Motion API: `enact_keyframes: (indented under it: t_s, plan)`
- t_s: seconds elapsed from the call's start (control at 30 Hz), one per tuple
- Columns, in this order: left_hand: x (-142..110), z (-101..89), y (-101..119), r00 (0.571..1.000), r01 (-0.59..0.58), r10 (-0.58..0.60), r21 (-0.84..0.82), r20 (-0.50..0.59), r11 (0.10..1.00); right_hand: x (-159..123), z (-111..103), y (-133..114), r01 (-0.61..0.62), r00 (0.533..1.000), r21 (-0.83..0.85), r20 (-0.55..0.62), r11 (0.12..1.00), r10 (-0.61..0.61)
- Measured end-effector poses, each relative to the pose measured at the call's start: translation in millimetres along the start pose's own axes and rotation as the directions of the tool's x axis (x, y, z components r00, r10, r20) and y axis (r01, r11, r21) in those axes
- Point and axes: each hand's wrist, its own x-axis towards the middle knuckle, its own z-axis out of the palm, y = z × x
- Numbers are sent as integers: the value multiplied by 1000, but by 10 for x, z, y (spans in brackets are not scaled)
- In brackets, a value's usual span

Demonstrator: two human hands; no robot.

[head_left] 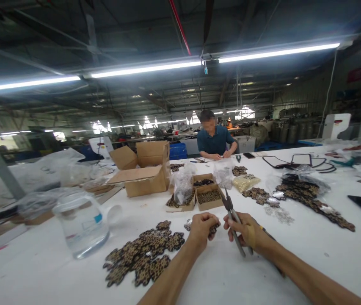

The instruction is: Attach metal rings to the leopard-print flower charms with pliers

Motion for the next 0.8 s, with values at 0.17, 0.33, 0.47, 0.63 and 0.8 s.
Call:
enact_keyframes:
  t_s: [0.17, 0.33, 0.47, 0.63, 0.8]
  plan:
    - [123, -246, 104, 987, -105, 104, -1, -123, 994, -62, 22, -125, -83, 991, 179, 122, 980, 61]
    - [128, -355, 135, 977, -166, 166, 14, -137, 986, -153, 81, -239, -177, 968, 308, 228, 935, 108]
    - [78, -357, 211, 958, -235, 247, 97, -148, 967, -224, 115, -313, -278, 926, 383, 352, 881, 139]
    - [39, -364, 275, 945, -268, 295, 179, -140, 947, -295, 145, -387, -408, 852, 381, 484, 830, 197]
    - [51, -379, 241, 942, -298, 320, 192, -98, 935, -318, 194, -389, -460, 816, 342, 527, 819, 239]
